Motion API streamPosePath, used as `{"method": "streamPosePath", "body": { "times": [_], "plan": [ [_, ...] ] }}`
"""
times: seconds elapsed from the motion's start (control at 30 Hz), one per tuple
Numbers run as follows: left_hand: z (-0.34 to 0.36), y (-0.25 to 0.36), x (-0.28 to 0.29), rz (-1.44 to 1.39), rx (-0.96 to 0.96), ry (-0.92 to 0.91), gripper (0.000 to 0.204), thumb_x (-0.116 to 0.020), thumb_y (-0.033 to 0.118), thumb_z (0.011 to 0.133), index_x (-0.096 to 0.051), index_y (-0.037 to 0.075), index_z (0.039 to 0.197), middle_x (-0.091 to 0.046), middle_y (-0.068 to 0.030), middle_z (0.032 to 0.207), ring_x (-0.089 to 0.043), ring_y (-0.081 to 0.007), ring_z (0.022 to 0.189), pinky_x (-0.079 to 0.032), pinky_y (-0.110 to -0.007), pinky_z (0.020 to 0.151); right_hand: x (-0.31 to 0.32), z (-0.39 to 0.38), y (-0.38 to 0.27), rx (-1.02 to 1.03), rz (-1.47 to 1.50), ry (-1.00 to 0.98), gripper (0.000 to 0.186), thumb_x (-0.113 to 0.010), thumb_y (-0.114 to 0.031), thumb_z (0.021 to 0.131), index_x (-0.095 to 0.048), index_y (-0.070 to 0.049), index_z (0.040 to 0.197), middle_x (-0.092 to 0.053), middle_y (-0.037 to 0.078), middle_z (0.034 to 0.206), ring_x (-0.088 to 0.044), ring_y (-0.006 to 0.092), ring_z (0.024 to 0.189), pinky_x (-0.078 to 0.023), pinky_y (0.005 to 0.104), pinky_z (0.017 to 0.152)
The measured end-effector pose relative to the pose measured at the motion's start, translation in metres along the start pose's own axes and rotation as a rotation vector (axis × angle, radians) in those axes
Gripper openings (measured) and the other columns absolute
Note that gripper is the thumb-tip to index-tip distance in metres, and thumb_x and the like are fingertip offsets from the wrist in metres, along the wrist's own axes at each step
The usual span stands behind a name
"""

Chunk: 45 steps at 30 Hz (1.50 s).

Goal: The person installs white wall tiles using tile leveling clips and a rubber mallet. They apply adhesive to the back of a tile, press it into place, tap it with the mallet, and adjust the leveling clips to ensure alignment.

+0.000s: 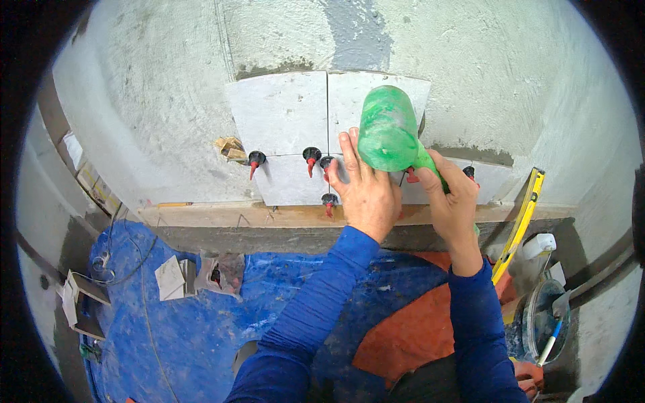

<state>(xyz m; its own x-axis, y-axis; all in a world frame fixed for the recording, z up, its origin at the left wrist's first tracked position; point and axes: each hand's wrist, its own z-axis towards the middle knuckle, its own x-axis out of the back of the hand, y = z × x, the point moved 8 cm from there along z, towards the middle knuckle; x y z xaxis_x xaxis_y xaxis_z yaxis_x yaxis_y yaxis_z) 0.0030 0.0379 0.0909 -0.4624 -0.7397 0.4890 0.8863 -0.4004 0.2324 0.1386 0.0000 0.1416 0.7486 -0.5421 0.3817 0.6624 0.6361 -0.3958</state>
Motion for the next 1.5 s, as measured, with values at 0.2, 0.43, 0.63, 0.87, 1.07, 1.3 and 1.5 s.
{"method": "streamPosePath", "body": {
  "times": [0.2,0.43,0.63,0.87,1.07,1.3,1.5],
  "plan": [
    [0.0,-0.001,0.002,0.038,0.012,-0.004,0.072,-0.067,0.016,0.076,-0.052,-0.001,0.145,-0.031,-0.0308,0.163,-0.02,-0.0438,0.156,-0.025,-0.063,0.112,-0.001,0.003,0.006,-0.023,0.008,-0.021,0.028,-0.07,-0.021,0.097,-0.073,-0.001,0.117,-0.075,0.018,0.096,-0.073,0.0323,0.086,-0.055,0.0378,0.076],
    [-0.001,0.003,0.01,0.089,-0.014,-0.032,0.075,-0.066,0.021,0.078,-0.051,-0.001,0.148,-0.025,-0.0318,0.166,-0.019,-0.0444,0.157,-0.021,-0.064,0.114,0.021,0.0,0.016,-0.133,0.127,0.007,0.031,-0.067,-0.025,0.101,-0.071,0.002,0.117,-0.074,0.015,0.091,-0.071,0.0234,0.079,-0.054,0.035,0.071],
    [-0.001,0.007,0.01,0.103,-0.03,-0.044,0.082,-0.068,0.025,0.079,-0.044,0.0,0.153,-0.021,-0.0324,0.167,-0.015,-0.0445,0.157,-0.019,-0.064,0.115,0.022,-0.012,0.036,-0.591,0.757,0.113,0.045,-0.052,-0.044,0.109,-0.066,-0.002,0.116,-0.062,0.004,0.075,-0.057,0.0121,0.055,-0.045,0.0271,0.049],
    [-0.002,0.005,0.009,0.094,-0.032,-0.03,0.082,-0.068,0.024,0.08,-0.043,0.001,0.154,-0.02,-0.0326,0.167,-0.015,-0.0451,0.157,-0.019,-0.064,0.115,0.009,-0.021,0.021,-0.782,1.117,0.143,0.056,-0.045,-0.053,0.109,-0.06,-0.001,0.12,-0.059,0.004,0.071,-0.056,0.0134,0.049,-0.044,0.0281,0.042],
    [-0.003,0.003,0.004,0.125,-0.043,-0.03,0.091,-0.068,0.027,0.078,-0.034,0.001,0.158,-0.015,-0.0335,0.168,-0.014,-0.0464,0.157,-0.021,-0.065,0.113,-0.003,-0.022,0.019,-0.824,1.125,-0.006,0.056,-0.045,-0.053,0.109,-0.06,0.0,0.121,-0.06,0.005,0.071,-0.055,0.0135,0.049,-0.044,0.0281,0.041],
    [-0.002,0.004,0.005,0.107,-0.028,-0.042,0.089,-0.068,0.025,0.079,-0.034,0.001,0.158,-0.015,-0.0338,0.167,-0.013,-0.0471,0.157,-0.02,-0.065,0.113,-0.004,-0.025,0.019,-0.807,1.083,0.009,0.055,-0.043,-0.055,0.109,-0.058,-0.003,0.122,-0.055,0.004,0.075,-0.053,0.0136,0.05,-0.042,0.0272,0.043],
    [-0.001,0.005,0.008,0.039,-0.024,-0.006,0.078,-0.065,0.02,0.081,-0.044,-0.003,0.152,-0.019,-0.0345,0.166,-0.015,-0.0466,0.157,-0.02,-0.066,0.114,-0.013,-0.029,0.015,-0.855,1.131,-0.001,0.055,-0.04,-0.055,0.11,-0.057,-0.003,0.123,-0.052,0.003,0.074,-0.051,0.0134,0.05,-0.04,0.0279,0.043]
  ]
}}
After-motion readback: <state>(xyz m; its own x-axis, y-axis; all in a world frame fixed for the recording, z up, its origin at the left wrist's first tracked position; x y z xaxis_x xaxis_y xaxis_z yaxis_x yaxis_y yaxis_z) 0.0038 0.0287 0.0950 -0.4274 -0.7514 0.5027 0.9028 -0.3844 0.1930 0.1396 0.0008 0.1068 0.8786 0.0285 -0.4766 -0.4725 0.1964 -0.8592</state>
